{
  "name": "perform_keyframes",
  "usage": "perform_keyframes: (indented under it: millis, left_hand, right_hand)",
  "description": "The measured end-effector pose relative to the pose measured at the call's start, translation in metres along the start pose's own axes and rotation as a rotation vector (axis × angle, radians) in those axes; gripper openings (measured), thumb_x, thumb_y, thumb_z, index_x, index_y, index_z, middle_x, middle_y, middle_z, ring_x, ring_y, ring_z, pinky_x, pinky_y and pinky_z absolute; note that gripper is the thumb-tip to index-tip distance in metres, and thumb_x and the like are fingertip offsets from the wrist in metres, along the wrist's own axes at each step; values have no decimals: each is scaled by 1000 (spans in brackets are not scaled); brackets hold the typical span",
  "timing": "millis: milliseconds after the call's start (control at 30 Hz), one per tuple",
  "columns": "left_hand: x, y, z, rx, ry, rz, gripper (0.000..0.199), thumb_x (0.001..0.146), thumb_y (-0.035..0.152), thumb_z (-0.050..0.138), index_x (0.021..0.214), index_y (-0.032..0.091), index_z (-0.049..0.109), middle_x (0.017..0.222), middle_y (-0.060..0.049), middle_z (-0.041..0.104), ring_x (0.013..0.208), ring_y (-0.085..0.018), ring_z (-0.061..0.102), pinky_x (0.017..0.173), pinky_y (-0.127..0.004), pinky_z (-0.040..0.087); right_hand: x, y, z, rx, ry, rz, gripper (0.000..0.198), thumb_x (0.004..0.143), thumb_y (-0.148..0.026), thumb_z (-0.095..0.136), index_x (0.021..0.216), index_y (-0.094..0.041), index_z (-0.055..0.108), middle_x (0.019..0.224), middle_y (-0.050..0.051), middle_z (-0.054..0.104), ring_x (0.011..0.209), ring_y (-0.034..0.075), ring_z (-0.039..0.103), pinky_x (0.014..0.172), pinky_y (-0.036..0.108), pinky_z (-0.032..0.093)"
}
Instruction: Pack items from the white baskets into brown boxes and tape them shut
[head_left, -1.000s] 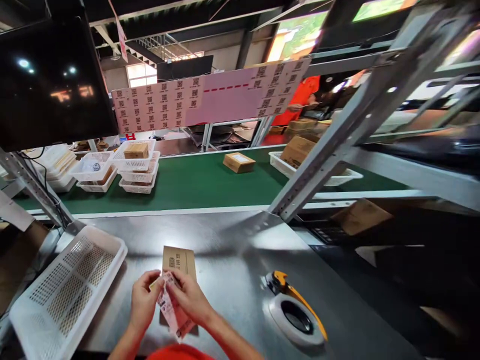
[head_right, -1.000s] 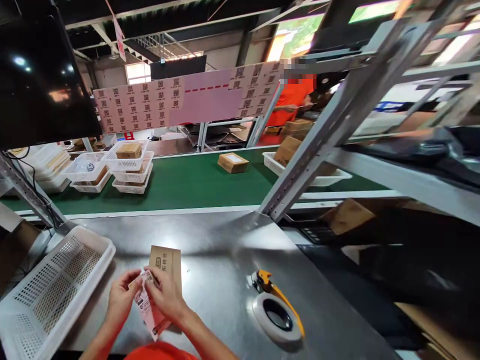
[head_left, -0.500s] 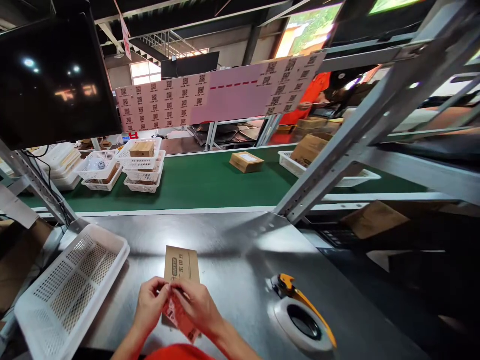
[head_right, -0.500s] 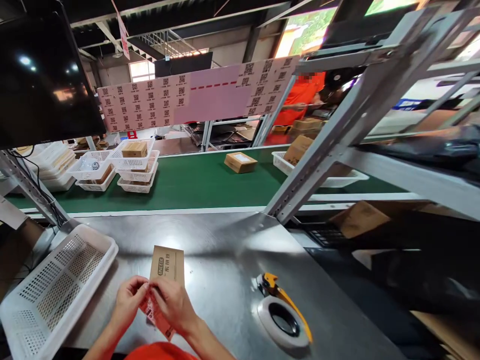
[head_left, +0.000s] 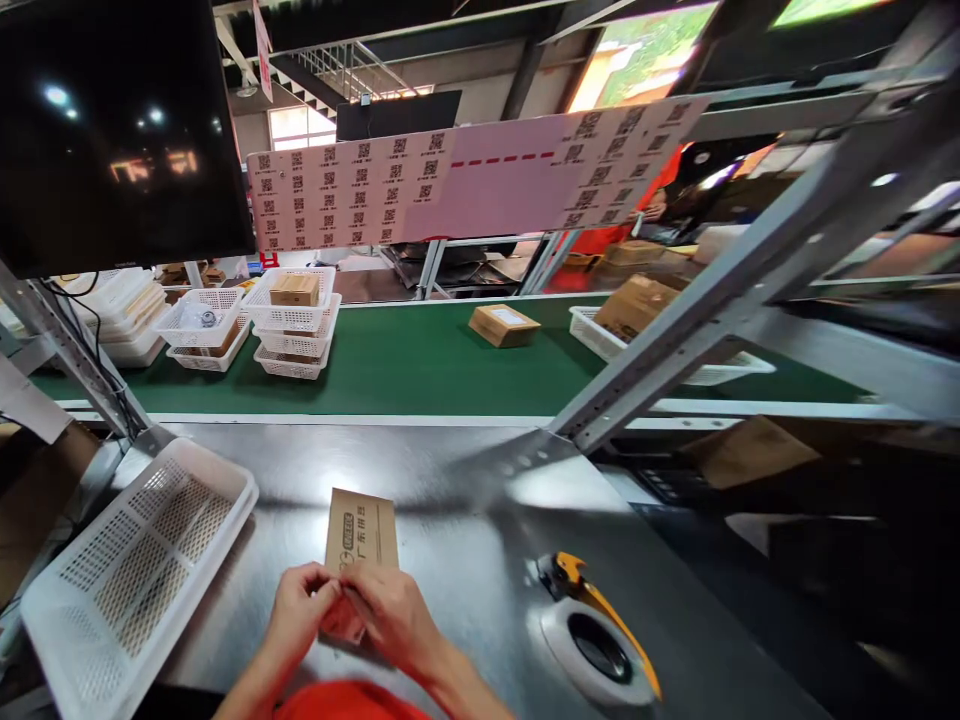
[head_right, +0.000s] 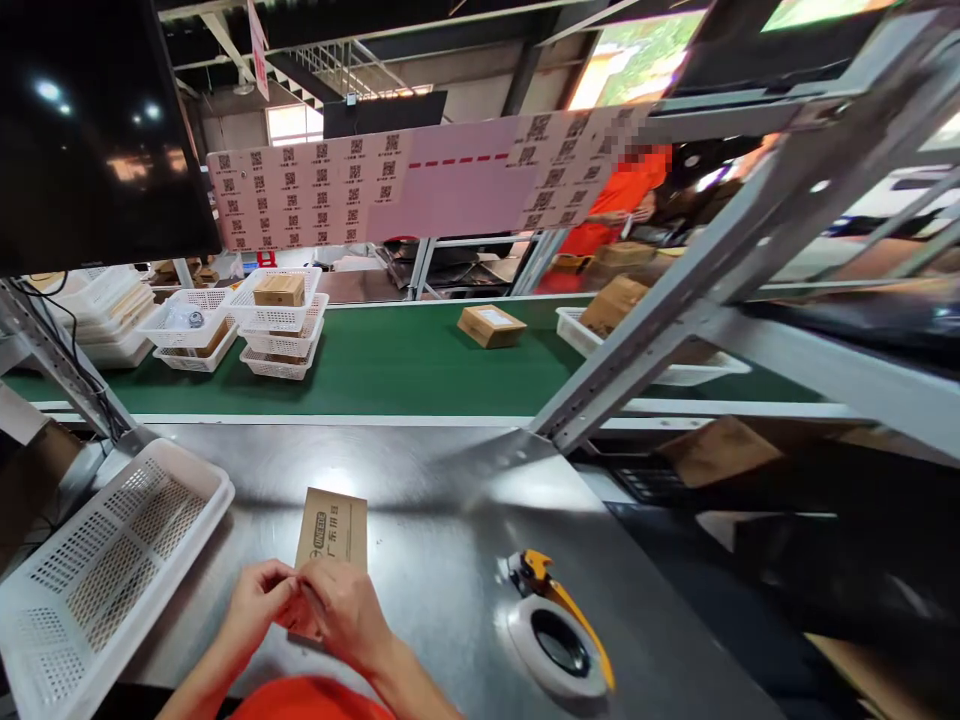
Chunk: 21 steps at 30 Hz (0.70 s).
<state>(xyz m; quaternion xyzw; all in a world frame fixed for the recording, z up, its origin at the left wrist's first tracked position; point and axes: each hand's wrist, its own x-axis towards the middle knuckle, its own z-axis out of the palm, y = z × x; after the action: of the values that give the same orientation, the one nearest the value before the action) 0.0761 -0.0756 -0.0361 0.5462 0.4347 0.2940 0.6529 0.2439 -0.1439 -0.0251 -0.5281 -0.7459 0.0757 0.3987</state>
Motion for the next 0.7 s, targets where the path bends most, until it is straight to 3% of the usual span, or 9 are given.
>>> perform_keyframes:
  millis: [167, 267, 400, 500, 600, 700]
  left_hand:
    - [5, -16, 1, -169, 4, -178, 64, 50, 72, 92, 71, 13, 77, 65, -2, 68, 61, -13, 55, 63, -27, 42]
    - [3, -11, 1, -205, -59, -262, 68, 48, 75, 93, 72, 15, 73, 62, 2, 60, 58, -11, 51, 59, -25, 39]
    - [-1, 6, 5, -194, -184, -323, 67, 49, 73, 94, 74, 16, 69, 61, 2, 59, 56, -12, 52, 56, -26, 42]
    - [1, 7, 15, -170, -219, -346, 58, 52, 63, 94, 72, 18, 63, 62, 3, 57, 55, -11, 51, 57, -26, 43]
    - [13, -12, 20, -55, -167, -303, 44, 65, 56, 82, 65, 23, 53, 57, 7, 43, 52, -9, 39, 54, -25, 34]
    - [27, -43, 1, 76, -60, -272, 37, 75, 56, 64, 64, 26, 45, 59, 6, 39, 55, -14, 41, 56, -30, 38]
  right_hand:
    - [-1, 1, 1, -56, -34, 8, 26, 106, -18, 45, 94, -23, 67, 84, 5, 77, 71, 20, 71, 61, 29, 48]
    - [-1, 2, -5, 6, -41, 25, 19, 102, -17, 50, 94, -23, 66, 90, 5, 78, 78, 19, 74, 67, 28, 54]
    - [1, 6, -18, 83, -103, 11, 12, 97, -17, 55, 94, -22, 66, 97, 6, 75, 84, 18, 72, 73, 28, 56]
    - [4, 8, -25, -14, -103, -86, 13, 93, -13, 55, 92, -22, 64, 101, 6, 75, 85, 19, 70, 73, 29, 55]
    - [0, 1, -30, -102, -22, -211, 15, 90, -9, 54, 89, -23, 61, 95, 6, 76, 78, 19, 66, 68, 32, 52]
    - [-13, -17, -40, 4, 29, -254, 19, 90, -6, 53, 92, -25, 58, 84, 1, 74, 71, 17, 64, 69, 33, 52]
